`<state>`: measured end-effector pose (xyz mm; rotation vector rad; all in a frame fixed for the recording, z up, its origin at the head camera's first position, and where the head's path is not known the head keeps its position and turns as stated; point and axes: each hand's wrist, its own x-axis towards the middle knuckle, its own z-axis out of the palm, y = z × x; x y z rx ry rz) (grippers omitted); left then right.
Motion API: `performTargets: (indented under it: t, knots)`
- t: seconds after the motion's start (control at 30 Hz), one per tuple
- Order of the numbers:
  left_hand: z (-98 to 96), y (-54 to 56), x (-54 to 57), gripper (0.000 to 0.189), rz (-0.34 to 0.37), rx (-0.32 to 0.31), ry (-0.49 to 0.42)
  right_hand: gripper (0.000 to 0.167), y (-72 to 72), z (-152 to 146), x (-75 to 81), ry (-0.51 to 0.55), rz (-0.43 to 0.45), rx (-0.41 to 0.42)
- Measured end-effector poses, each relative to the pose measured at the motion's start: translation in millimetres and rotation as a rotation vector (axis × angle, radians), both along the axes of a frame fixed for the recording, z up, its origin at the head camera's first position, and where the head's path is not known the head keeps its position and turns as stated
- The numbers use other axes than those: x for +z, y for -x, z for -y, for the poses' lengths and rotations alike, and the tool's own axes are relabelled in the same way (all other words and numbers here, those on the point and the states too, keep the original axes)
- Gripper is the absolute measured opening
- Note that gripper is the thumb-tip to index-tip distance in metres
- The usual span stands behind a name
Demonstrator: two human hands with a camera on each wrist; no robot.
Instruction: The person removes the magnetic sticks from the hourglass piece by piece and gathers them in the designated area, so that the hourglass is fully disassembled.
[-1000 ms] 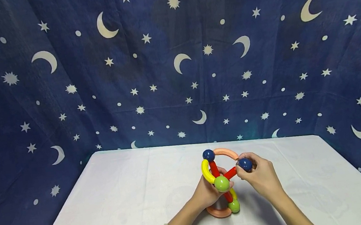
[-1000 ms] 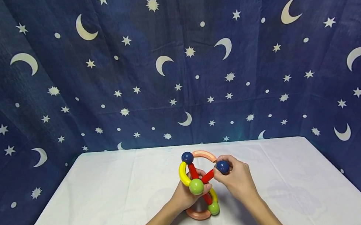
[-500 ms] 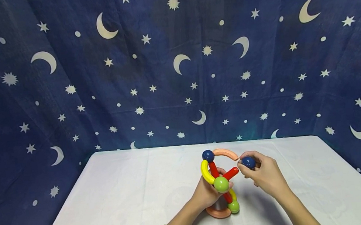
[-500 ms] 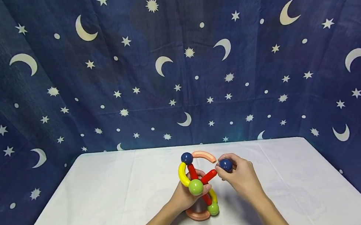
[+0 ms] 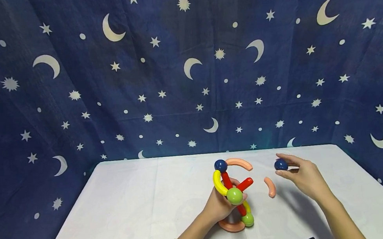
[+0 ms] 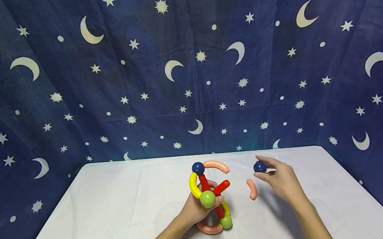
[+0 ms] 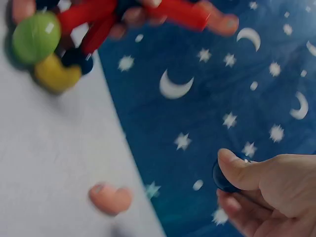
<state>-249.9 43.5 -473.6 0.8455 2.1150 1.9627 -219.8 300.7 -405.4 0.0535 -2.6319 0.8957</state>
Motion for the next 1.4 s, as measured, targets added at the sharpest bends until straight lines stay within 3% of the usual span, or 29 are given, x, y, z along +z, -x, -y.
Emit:
performTargets:
  t: [0.13, 0.37, 0.6, 0.8, 1.4]
  knots:
    - [0.7, -0.1, 0.2, 0.031, 0.003, -0.001, 0.000, 0.047, 7.6, -14, -18.2, 0.025, 0.014, -0.018]
    - [0.3, -1.6, 3.0, 0.030, 0.014, -0.006, 0.003, 0.042, 18.9, -35, -55.6, -0.014, -0.099, -0.016]
    - [1.8, -6.7, 13.0, 0.028, 0.012, -0.004, 0.007, 0.042, 22.7, -48, -78.5, -0.017, -0.016, -0.069]
    - [0.3, -0.3, 3.0, 0.030, 0.005, -0.009, 0.007, 0.041, 24.4, -49, -83.6, -0.025, 0.023, -0.082]
    - [-0.3, 1.1, -0.8, 0.030, 0.028, -0.003, 0.011, 0.044, 25.3, -48, -88.4, -0.020, 0.112, -0.062]
